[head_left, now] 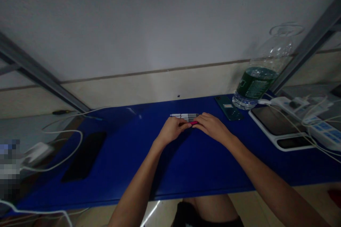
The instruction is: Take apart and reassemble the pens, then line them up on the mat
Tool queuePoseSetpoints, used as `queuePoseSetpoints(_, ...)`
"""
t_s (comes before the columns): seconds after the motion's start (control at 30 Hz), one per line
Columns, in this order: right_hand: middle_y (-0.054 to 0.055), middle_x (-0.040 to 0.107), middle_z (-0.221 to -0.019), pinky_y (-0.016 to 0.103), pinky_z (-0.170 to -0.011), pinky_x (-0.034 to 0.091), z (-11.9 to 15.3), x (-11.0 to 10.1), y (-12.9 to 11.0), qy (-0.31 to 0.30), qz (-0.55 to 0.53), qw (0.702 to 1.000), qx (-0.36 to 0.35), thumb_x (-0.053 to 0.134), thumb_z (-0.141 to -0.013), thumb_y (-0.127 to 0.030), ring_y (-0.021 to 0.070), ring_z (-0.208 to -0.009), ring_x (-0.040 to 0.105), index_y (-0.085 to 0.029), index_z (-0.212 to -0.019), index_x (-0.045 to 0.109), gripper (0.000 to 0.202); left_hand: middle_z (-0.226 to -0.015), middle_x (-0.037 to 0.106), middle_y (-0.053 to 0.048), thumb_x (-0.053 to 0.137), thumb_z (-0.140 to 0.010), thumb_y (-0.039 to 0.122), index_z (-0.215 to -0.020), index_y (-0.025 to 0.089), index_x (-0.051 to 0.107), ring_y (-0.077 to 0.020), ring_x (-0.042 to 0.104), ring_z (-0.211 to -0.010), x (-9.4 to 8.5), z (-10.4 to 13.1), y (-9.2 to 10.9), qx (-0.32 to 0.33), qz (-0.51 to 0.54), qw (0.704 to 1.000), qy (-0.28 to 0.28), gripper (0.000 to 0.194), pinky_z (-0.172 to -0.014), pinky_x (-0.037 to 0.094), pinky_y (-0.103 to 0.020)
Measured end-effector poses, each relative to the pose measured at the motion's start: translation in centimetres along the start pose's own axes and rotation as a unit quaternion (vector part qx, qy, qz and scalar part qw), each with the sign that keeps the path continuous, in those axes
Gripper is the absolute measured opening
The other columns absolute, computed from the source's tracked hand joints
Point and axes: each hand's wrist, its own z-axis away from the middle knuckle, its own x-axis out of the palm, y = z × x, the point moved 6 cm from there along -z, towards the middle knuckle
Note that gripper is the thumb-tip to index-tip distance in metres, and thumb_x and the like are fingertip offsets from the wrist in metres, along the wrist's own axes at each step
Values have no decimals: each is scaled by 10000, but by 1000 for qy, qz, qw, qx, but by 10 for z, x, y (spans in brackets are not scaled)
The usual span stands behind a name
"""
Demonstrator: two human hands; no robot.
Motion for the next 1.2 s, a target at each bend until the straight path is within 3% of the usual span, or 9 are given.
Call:
queuePoseSetpoints(0.1, 75, 707, -942, 341, -784, 472, 2, -8, 15, 34, -114, 988, 99, 508, -1011, -428, 219, -865, 636, -199, -1073, 666, 285, -817, 747, -30, 619, -947, 412, -1020, 201, 789, -142, 605, -684, -1, 1, 6, 21, -42, 998, 52, 280, -644, 381, -236)
queuePoseSetpoints(0.27, -6, 530, -540, 287, -559, 356, 6, 4, 27, -33, -288, 930, 226, 382, -1022, -523, 151, -530, 520, -203, -621, 552, 541, -1026, 774, -56, 580, -977, 425, -1145, 230, 752, -190, 696, -882, 3, 4, 18, 81, -43, 993, 71, 309, -772, 465, -264)
queuePoseSetpoints(0.37, -4, 570, -594, 276, -581, 375, 5, 5, 26, -27, -350, 912, 214, 427, -1006, -501, 148, -571, 537, -196, -675, 594, 480, -1027, 773, -53, 553, -993, 424, -1148, 234, 750, -187, 699, -889, 2, 6, 21, 95, -35, 992, 71, 315, -771, 470, -265)
queuePoseSetpoints(0.57, 45, 721, -928, 312, -785, 464, 2, -6, 26, 12, -353, 923, 155, 586, -946, -394, 197, -874, 646, -210, -952, 699, 216, -870, 770, -38, 560, -991, 424, -1135, 206, 762, -156, 664, -735, 0, 4, 19, 70, 13, 996, 54, 331, -687, 449, -241)
queuePoseSetpoints(0.67, 51, 731, -1048, 320, -818, 488, 1, -8, 25, 21, -363, 920, 147, 663, -896, -380, 199, -924, 663, -234, -1119, 691, 268, -849, 767, -38, 551, -993, 433, -1128, 197, 765, -155, 658, -723, 0, 3, 16, 57, 13, 997, 46, 345, -682, 449, -239)
queuePoseSetpoints(0.73, 50, 739, -997, 302, -730, 498, 2, -6, 25, 7, -364, 917, 164, 691, -870, -414, 189, -833, 670, -231, -1146, 691, 330, -898, 776, -44, 556, -991, 424, -1139, 203, 761, -163, 675, -765, 1, 2, 15, 62, 15, 997, 43, 336, -719, 465, -245)
queuePoseSetpoints(0.9, 19, 622, -570, 274, -522, 414, 6, 8, 27, -66, -367, 897, 237, 459, -983, -538, 141, -500, 549, -178, -730, 673, 490, -1067, 775, -63, 581, -982, 388, -1173, 225, 751, -196, 702, -915, 8, 3, 18, 84, 6, 996, 30, 303, -826, 475, -272)
queuePoseSetpoints(1.1, 18, 671, -788, 282, -649, 460, 4, 7, 27, -24, -406, 893, 193, 644, -879, -384, 159, -709, 607, -195, -911, 668, 193, -852, 769, -48, 557, -993, 406, -1072, 188, 779, -163, 665, -731, 8, 2, 15, 56, 16, 998, 9, 321, -703, 440, -241)
queuePoseSetpoints(1.2, 32, 703, -927, 289, -714, 489, 4, 6, 25, -12, -419, 890, 180, 714, -832, -351, 164, -796, 643, -211, -1130, 624, 340, -868, 766, -44, 569, -986, 401, -1088, 199, 775, -166, 659, -751, 8, 2, 15, 55, 21, 998, 11, 306, -717, 436, -244)
